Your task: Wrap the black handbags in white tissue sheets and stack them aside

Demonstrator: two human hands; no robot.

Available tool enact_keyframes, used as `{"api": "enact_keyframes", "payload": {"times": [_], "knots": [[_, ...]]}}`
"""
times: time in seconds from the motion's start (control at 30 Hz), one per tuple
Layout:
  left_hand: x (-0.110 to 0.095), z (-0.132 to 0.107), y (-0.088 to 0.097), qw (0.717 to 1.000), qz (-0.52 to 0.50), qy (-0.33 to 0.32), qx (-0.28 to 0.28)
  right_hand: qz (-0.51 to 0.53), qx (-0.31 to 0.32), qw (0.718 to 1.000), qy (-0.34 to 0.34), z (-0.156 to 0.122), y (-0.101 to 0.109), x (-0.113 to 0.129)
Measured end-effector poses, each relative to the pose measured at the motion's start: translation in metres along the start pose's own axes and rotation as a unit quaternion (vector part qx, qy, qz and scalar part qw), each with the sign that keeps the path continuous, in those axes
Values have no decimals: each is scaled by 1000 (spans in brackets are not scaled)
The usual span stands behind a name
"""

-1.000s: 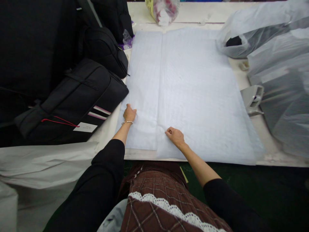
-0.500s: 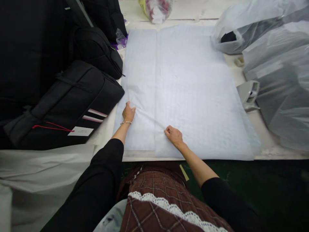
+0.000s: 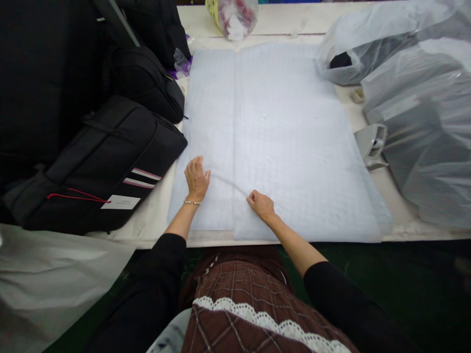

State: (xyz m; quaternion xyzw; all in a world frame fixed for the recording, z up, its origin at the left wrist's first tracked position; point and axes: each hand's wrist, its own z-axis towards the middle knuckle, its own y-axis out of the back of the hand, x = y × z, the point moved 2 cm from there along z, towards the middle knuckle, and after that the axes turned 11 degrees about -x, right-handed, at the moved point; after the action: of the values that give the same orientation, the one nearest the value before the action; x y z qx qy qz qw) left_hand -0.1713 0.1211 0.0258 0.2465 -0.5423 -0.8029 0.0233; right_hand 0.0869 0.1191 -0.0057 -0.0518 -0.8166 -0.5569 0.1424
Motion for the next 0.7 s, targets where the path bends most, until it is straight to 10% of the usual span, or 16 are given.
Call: {"api": "enact_keyframes", "payload": {"times": [0.2,0.4,0.5,0.7], "knots": [[-73,-120,1,953,-56,-198,222,45,-1,999,5,2,-3,1],[-69,-143,-15,950,22,-220,221,161,-36,986,25,7,14,-24],[-65,-138,-16,947,40,-233,218,221,-113,969,-8,18,56,-84],[-70,-136,-15,944,69,-227,228,262,-382,864,-197,46,192,-279]]}}
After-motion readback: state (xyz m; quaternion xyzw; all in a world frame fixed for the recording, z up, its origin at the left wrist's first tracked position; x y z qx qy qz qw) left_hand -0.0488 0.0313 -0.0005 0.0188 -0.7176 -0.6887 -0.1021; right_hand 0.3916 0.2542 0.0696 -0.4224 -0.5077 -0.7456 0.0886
